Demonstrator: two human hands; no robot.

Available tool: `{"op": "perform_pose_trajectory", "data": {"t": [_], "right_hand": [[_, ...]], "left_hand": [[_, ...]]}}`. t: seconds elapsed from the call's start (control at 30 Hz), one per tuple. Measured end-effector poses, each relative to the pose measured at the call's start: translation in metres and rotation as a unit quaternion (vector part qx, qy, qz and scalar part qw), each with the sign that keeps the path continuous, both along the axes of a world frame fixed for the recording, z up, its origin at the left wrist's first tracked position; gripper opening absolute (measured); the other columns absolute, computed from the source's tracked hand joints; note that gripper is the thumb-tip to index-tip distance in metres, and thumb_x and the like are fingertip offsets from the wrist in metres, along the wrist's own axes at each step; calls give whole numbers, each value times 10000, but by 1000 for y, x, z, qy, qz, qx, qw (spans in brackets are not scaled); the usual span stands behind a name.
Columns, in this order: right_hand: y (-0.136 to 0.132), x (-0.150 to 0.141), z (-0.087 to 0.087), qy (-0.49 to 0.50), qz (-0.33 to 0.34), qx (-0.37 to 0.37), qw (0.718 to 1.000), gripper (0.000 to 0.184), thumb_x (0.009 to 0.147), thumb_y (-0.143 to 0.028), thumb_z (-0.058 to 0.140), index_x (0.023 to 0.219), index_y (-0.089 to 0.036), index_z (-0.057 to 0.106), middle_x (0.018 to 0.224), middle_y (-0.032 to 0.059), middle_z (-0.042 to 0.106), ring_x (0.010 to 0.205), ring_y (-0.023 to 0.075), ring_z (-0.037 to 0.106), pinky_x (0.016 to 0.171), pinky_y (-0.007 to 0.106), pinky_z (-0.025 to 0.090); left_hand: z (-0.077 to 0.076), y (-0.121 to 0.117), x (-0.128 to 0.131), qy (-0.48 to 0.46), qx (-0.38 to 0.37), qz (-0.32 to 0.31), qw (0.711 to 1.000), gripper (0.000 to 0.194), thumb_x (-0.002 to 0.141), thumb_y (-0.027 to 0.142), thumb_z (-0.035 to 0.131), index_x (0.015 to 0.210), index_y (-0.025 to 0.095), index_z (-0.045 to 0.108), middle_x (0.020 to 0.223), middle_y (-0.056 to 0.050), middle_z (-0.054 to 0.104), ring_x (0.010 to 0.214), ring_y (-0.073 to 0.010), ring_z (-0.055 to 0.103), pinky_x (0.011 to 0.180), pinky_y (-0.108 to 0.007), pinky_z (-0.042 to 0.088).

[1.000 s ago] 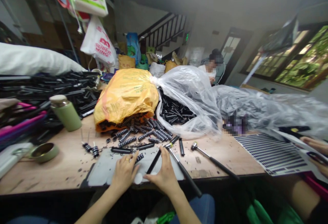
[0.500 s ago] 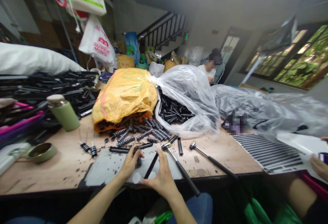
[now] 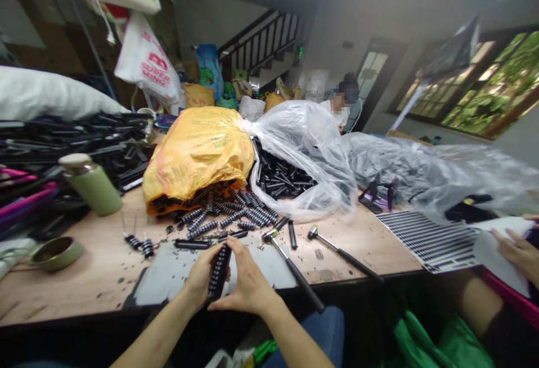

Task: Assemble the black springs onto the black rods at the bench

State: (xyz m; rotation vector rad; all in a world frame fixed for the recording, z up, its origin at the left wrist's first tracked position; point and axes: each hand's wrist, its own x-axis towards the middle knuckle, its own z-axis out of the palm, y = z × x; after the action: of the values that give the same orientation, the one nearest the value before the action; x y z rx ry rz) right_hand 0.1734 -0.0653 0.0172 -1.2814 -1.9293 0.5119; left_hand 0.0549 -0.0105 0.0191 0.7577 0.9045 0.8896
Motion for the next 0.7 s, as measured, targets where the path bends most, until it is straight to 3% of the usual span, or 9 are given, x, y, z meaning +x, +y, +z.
{"op": "perform_pose_trajectory", "data": {"t": [0.23,0.4,0.57,0.63,0.7], "right_hand": [[3,-3,-2,27,2,-28,999,1146,450,-387,805,1353,-152,140,1372,169,275,1290,272,257,1075,414,239],[1,-10,-5,84,-29,-37,995,1062,474,-233,777,1334,-171,157,1345,147,295,1261,261,304,1055,402,280],[0,-15,-12,111,-65,-36,991,1040,454,-233,776,1309,-177,186,1304,140,324,1220,262,352,1034,404,315],[0,-17,-17,107,-87,-27,990,1030,450,-222,767,1302,-164,192,1300,146,326,1221,271,346,1035,409,311],[2,-20,-27,93,-124,-10,988,1001,456,-211,748,1294,-137,206,1288,163,338,1221,289,338,1037,432,300]], "left_hand": [[6,-4,4,8,-1,-21,1000,262,729,365,544,847,132,560,448,34,520,354,-110,503,347,-202,409],[9,-1,5,19,-24,-47,998,199,732,331,540,773,137,561,504,39,521,339,-85,488,328,-189,397],[6,4,3,51,-33,-76,995,236,738,364,540,741,129,568,502,25,516,365,-93,496,366,-206,414],[-1,5,2,81,16,-86,993,280,750,386,516,787,121,597,561,-6,557,436,-119,538,438,-254,464],[-14,4,1,149,152,-83,974,314,744,382,523,891,127,630,705,-51,604,604,-166,592,575,-326,506]]}}
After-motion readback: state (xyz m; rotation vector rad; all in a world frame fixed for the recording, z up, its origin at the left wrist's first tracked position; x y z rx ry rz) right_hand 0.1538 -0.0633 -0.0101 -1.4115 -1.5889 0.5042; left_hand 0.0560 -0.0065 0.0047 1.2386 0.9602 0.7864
